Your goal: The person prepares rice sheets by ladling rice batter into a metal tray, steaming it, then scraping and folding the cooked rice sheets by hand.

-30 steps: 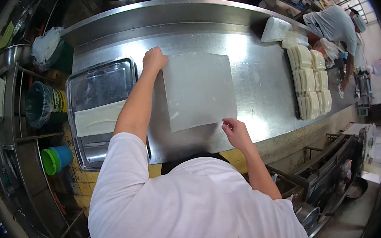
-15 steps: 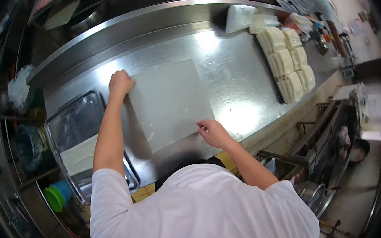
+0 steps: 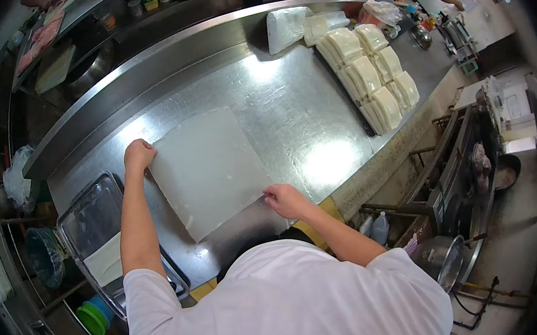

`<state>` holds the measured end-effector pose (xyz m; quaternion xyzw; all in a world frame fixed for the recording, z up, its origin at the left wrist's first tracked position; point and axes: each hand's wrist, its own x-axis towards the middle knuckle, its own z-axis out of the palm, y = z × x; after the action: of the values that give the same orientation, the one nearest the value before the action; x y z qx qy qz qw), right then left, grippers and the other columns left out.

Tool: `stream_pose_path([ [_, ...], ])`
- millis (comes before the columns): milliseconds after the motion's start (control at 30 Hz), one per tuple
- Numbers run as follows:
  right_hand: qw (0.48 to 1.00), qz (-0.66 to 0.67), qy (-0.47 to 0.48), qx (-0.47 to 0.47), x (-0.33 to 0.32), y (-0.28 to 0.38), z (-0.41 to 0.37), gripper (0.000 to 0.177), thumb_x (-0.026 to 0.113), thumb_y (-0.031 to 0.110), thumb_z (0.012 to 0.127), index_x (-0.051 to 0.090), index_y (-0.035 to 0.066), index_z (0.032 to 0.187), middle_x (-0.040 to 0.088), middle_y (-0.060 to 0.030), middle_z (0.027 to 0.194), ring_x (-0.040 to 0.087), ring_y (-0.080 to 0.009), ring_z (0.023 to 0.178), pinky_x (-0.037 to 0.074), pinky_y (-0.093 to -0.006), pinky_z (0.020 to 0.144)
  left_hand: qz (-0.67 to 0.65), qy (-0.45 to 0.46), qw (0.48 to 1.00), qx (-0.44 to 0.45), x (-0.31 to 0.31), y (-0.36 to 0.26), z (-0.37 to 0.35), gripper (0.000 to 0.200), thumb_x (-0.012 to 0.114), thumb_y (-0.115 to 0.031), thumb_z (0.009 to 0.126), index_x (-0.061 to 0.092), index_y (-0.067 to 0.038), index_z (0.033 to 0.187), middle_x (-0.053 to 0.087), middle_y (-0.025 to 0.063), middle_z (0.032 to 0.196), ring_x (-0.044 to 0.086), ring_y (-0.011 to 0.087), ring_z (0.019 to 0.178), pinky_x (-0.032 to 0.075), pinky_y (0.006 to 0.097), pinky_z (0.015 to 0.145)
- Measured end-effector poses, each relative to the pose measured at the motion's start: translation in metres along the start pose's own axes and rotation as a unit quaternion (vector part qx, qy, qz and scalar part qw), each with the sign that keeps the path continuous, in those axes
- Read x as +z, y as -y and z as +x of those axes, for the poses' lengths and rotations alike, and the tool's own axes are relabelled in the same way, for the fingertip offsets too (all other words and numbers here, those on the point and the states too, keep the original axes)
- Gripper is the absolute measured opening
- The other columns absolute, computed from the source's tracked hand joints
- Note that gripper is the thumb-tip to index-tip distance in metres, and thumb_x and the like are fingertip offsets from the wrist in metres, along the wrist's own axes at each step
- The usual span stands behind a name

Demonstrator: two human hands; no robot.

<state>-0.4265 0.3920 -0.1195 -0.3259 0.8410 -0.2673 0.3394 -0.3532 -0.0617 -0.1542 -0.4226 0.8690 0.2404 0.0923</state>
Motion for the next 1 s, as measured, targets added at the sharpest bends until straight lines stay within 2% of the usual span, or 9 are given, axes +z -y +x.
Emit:
stream_pose_path([
  [100, 0.999, -0.037, -0.011, -0.015, -0.005, -0.004, 0.004, 0.031, 0.064, 0.014, 0.091, 0.069, -0.004, 0.116, 0.071, -0.024, 0.102, 0.07, -0.0366, 0.095, 0.055, -0.0419, 0.083, 0.01, 0.014, 1.0, 0.025, 0.008, 0.006, 0.009, 0.028, 0.08, -0.023, 0.077, 0.072, -0.004, 0.097, 0.074, 0.0178, 0.101, 0.071, 0.0336, 0.099, 0.055, 0.0429, 0.088],
  [233, 0.999, -0.033, 0.001, -0.015, -0.007, -0.005, 0.014, 0.03, 0.064, 0.014, 0.092, 0.069, -0.003, 0.116, 0.071, -0.0232, 0.103, 0.07, -0.0351, 0.094, 0.055, -0.0407, 0.083, -0.005, -0.077, 0.996, 0.039, 0.012, 0.005, 0.001, 0.025, 0.071, -0.024, 0.08, 0.074, -0.004, 0.094, 0.075, 0.0181, 0.1, 0.071, 0.0361, 0.099, 0.055, 0.0443, 0.089],
  [300, 1.0, 0.001, -0.011, -0.004, -0.01, -0.001, 0.022, 0.029, 0.063, 0.015, 0.092, 0.069, -0.003, 0.113, 0.071, -0.0242, 0.107, 0.068, -0.0402, 0.1, 0.054, -0.0452, 0.089, -0.006, -0.036, 0.999, 0.019, 0.007, 0.002, -0.003, 0.027, 0.071, -0.025, 0.08, 0.074, -0.004, 0.096, 0.074, 0.0186, 0.101, 0.07, 0.0369, 0.1, 0.055, 0.0443, 0.09],
  [400, 1.0, -0.017, 0.004, -0.01, -0.018, 0.018, 0.035, 0.028, 0.063, 0.014, 0.092, 0.069, -0.003, 0.114, 0.071, -0.0235, 0.105, 0.069, -0.0393, 0.098, 0.054, -0.0436, 0.087, 0.029, 0.029, 0.999, -0.017, 0.003, 0.005, -0.001, 0.03, 0.07, -0.026, 0.083, 0.073, -0.003, 0.101, 0.074, 0.0189, 0.102, 0.07, 0.0364, 0.1, 0.055, 0.0438, 0.089],
  [533, 0.999, -0.039, 0.003, -0.013, -0.028, 0.035, 0.062, 0.03, 0.064, 0.015, 0.092, 0.069, -0.003, 0.115, 0.071, -0.0231, 0.104, 0.069, -0.0392, 0.097, 0.055, -0.0434, 0.086, -0.115, -0.012, 0.993, 0.036, 0.023, 0.03, 0.022, 0.03, 0.071, -0.03, 0.087, 0.073, -0.004, 0.102, 0.074, 0.0183, 0.102, 0.07, 0.0334, 0.097, 0.054, 0.0418, 0.087],
  [600, 0.998, -0.05, 0.007, -0.025, -0.032, 0.043, 0.082, 0.03, 0.064, 0.016, 0.092, 0.069, -0.003, 0.115, 0.072, -0.0233, 0.104, 0.069, -0.0394, 0.097, 0.054, -0.0434, 0.086, -0.175, -0.036, 0.983, 0.044, 0.031, 0.037, 0.023, 0.031, 0.073, -0.032, 0.087, 0.073, -0.003, 0.098, 0.074, 0.018, 0.101, 0.07, 0.0316, 0.095, 0.054, 0.0403, 0.085],
  [767, 0.992, -0.078, 0.005, -0.103, -0.038, 0.085, 0.157, 0.03, 0.064, 0.018, 0.092, 0.07, -0.002, 0.113, 0.072, -0.0244, 0.103, 0.069, -0.0408, 0.097, 0.054, -0.0434, 0.086, -0.079, -0.001, 0.997, 0.016, 0.011, 0.017, 0.002, 0.033, 0.075, -0.031, 0.085, 0.075, -0.003, 0.102, 0.075, 0.0171, 0.1, 0.071, 0.0299, 0.095, 0.055, 0.0391, 0.086],
  [867, 0.988, -0.067, 0.002, -0.142, -0.032, 0.115, 0.214, 0.031, 0.063, 0.019, 0.091, 0.071, -0.001, 0.112, 0.072, -0.0244, 0.105, 0.069, -0.0402, 0.099, 0.054, -0.0438, 0.088, -0.068, 0.065, 0.996, -0.004, -0.01, 0.007, -0.004, 0.025, 0.075, -0.028, 0.086, 0.077, -0.006, 0.099, 0.075, 0.0161, 0.099, 0.072, 0.0297, 0.095, 0.055, 0.0404, 0.087],
  [1000, 0.976, -0.082, 0.03, -0.199, -0.016, 0.161, 0.283, 0.034, 0.063, 0.019, 0.087, 0.071, 0.0, 0.114, 0.072, -0.0236, 0.108, 0.068, -0.0398, 0.103, 0.053, -0.045, 0.092, -0.105, 0.048, 0.993, 0.004, -0.017, 0.007, -0.017, 0.021, 0.074, -0.023, 0.086, 0.078, -0.006, 0.098, 0.076, 0.0169, 0.097, 0.072, 0.0292, 0.093, 0.055, 0.0393, 0.086],
])
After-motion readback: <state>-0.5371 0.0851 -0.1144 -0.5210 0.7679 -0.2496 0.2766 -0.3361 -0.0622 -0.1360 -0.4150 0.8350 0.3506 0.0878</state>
